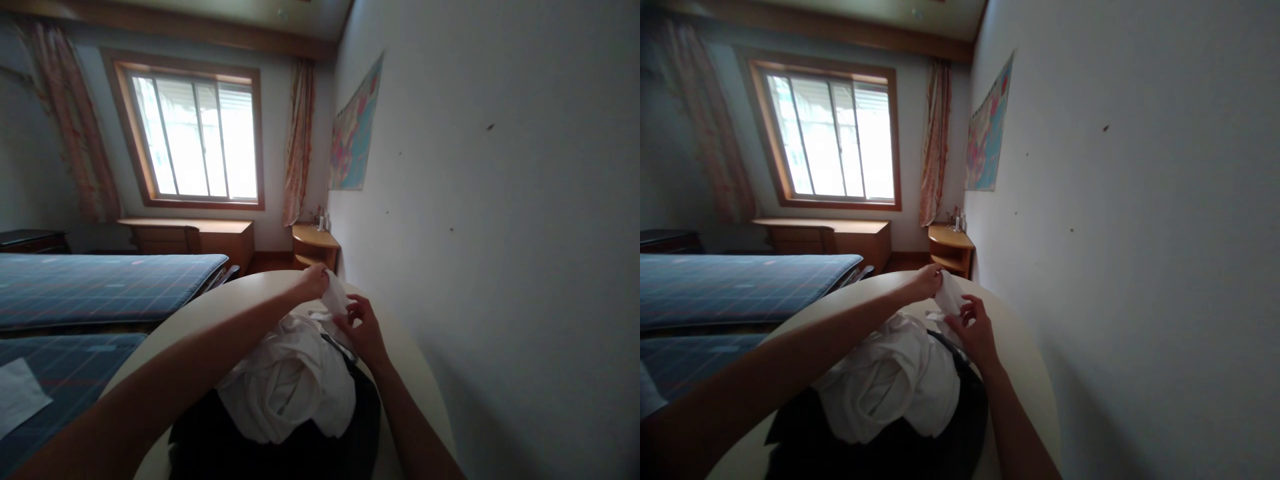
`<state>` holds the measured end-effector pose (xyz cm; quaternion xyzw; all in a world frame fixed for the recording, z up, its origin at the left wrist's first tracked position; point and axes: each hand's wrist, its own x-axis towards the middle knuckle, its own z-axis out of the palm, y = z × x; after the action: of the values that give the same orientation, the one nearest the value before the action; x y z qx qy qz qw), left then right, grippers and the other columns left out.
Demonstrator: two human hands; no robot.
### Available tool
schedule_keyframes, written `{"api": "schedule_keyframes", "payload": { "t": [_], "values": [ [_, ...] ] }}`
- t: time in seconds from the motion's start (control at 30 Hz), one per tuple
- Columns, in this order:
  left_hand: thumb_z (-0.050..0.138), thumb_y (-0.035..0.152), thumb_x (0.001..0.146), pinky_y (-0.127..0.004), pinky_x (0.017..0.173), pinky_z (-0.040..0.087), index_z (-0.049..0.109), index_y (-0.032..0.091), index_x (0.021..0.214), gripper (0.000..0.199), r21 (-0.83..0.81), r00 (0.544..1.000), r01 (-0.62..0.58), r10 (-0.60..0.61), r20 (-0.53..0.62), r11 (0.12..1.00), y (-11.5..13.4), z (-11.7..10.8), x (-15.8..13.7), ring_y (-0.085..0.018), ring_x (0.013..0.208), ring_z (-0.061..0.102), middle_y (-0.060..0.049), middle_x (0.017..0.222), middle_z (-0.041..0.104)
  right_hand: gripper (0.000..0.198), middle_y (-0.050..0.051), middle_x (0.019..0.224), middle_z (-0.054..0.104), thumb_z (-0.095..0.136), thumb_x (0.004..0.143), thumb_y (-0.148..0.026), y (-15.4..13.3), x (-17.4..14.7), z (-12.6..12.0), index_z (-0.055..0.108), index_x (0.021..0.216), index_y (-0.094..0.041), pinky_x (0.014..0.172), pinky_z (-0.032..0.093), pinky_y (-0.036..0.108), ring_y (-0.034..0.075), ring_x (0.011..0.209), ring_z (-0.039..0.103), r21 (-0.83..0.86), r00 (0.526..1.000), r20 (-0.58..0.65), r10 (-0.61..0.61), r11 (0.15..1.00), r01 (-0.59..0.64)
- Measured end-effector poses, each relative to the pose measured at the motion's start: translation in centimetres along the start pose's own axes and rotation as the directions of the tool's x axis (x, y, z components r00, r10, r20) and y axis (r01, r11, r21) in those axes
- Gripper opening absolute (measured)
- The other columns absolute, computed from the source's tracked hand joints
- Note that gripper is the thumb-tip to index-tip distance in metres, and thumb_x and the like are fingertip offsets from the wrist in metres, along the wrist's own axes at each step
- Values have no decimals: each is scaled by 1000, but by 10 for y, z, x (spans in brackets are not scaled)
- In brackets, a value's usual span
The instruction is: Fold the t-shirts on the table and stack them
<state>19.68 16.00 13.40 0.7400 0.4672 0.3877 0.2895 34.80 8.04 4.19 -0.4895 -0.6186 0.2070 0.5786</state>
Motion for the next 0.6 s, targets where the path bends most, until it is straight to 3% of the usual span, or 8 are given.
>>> {"api": "schedule_keyframes", "payload": {
  "t": [0.1, 0.17, 0.3, 0.37, 0.47, 0.53, 0.6],
  "values": [
    [54, 24, 82, -26, 57, 46, 57, 18, 72, 12, -171, 995, 51, -64, -75, 984, 10, -12, 13, -15, 58, 55, 1, 60, 55, 69, 8, 111, 63, 77, 65, -42, 6, -4, 5, 51, 126, -24, 86, 49, 41, 26, 93, 62, -333, 997, 40, -69, 939, 79],
    [52, 27, 83, -26, 55, 46, 53, 18, 70, 16, -288, 991, 45, -80, -110, 956, 23, -24, 18, -14, 55, 55, 1, 59, 54, 59, 11, 117, 62, 71, 73, -41, 11, -7, 8, 52, 125, -22, 89, 48, 42, 28, 101, 62, -415, 998, 33, -46, 908, 56],
    [45, 28, 86, -25, 57, 49, 50, 20, 76, 14, -468, 975, -49, -59, -213, 883, 57, -59, 20, -13, 56, 56, 2, 61, 52, 29, 9, 105, 69, 47, 90, -38, 19, -3, 3, 57, 113, -23, 83, 49, 38, 27, 97, 66, -413, 999, -43, -20, 911, 1],
    [46, 27, 84, -25, 59, 50, 50, 21, 78, 9, -585, 958, -172, -5, -288, 793, 76, -79, 18, -13, 57, 56, 3, 62, 52, 29, 10, 107, 69, 42, 92, -36, 17, 7, -4, 58, 112, -22, 86, 48, 39, 26, 99, 65, -353, 984, -140, -106, 934, 51],
    [51, 25, 81, -25, 58, 49, 50, 21, 75, 7, -662, 917, -331, 64, -393, 673, 101, -106, 12, -13, 56, 55, 3, 60, 50, 29, 11, 104, 67, 40, 90, -30, 5, 28, -20, 59, 109, -19, 87, 48, 40, 24, 96, 62, -287, 925, -303, -227, 948, 139],
    [52, 23, 82, -24, 55, 47, 49, 21, 71, 12, -639, 896, -344, 36, -443, 688, 114, -121, 9, -12, 54, 50, 3, 58, 46, 27, 10, 99, 66, 41, 86, -26, -10, 40, -30, 61, 102, -18, 85, 49, 40, 23, 93, 61, -327, 888, -365, -279, 932, 158],
    [53, 21, 82, -23, 53, 43, 46, 21, 66, 18, -619, 877, -313, -30, -479, 720, 120, -133, 8, -11, 51, 45, 4, 57, 41, 24, 9, 97, 66, 43, 83, -24, -29, 43, -35, 64, 93, -19, 83, 50, 40, 23, 90, 60, -360, 891, -329, -313, 914, 188]
  ]
}}
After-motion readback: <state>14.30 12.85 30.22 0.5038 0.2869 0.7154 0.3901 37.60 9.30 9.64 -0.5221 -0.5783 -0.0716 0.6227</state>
